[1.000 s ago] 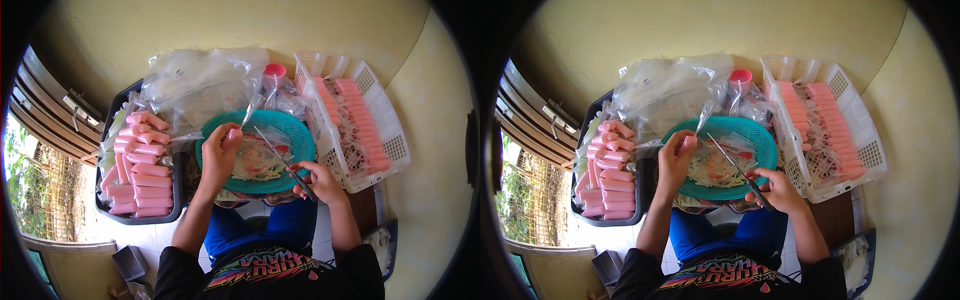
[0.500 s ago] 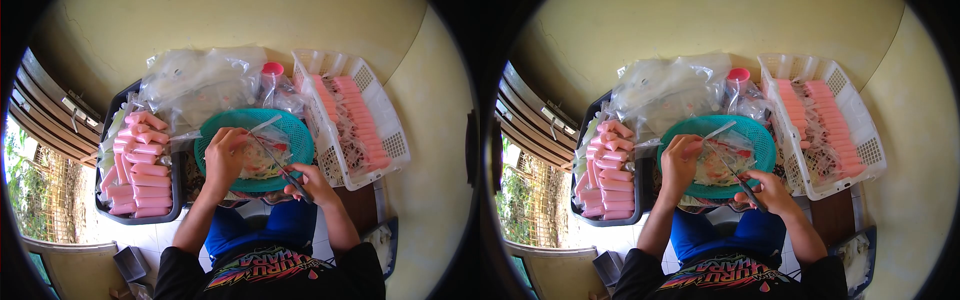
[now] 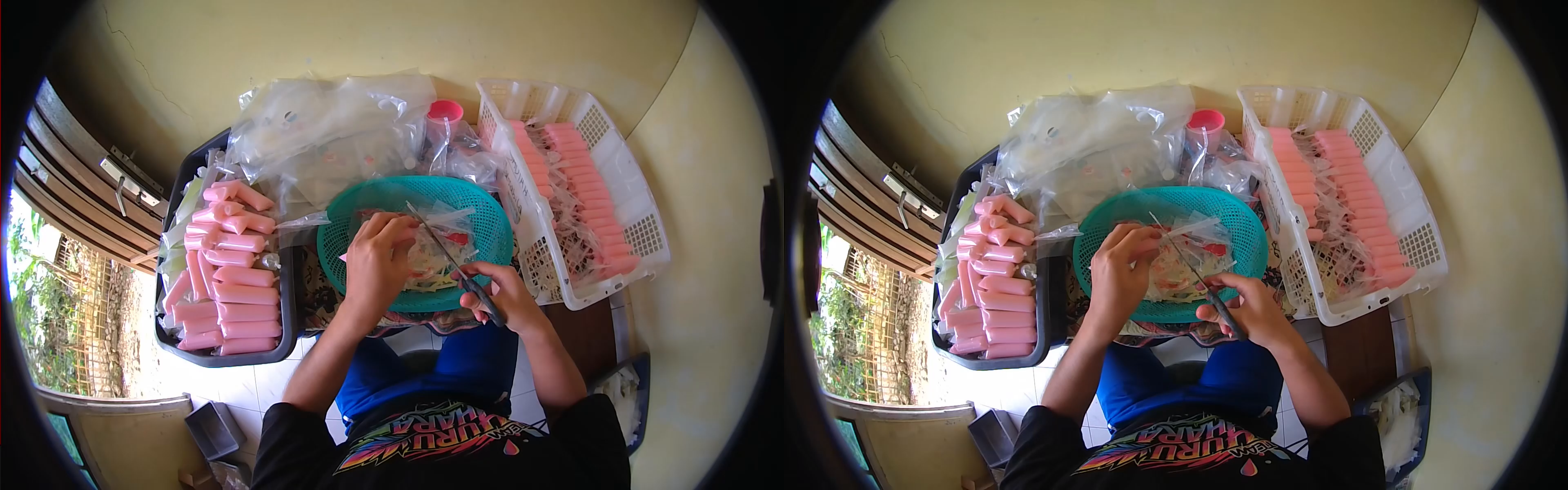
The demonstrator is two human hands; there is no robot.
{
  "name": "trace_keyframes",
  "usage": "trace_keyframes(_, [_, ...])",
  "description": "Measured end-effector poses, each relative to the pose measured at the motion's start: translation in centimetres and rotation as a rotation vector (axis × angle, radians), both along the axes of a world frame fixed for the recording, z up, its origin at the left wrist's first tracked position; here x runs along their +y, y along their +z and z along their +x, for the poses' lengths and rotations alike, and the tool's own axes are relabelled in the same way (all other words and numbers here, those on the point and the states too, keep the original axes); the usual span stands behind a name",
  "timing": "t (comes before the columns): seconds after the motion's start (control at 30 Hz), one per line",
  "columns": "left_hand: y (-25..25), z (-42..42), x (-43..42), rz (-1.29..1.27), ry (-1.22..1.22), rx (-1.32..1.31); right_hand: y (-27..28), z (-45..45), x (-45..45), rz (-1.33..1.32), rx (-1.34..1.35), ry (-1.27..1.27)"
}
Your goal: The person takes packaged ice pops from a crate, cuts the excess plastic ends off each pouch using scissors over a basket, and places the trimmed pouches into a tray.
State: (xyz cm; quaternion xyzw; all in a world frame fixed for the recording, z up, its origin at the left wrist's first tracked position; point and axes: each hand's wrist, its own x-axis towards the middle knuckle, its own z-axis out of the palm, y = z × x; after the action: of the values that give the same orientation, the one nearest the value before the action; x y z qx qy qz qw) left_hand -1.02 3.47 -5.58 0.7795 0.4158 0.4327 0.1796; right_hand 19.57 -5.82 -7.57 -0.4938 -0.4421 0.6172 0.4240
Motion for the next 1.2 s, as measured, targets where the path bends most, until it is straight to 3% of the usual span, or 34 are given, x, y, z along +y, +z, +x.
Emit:
trace_keyframes(0.7, [-0.55,0.53,-0.03,-0.006,-0.011,0.014,-0.04,-0.24,-0.13,-0.022,0.085,-0.031])
trace_keyframes(1.2, [-0.78,0.23,0.29,-0.005,-0.001,-0.001,0.68,0.13,-0.26,-0.006,-0.051,-0.065])
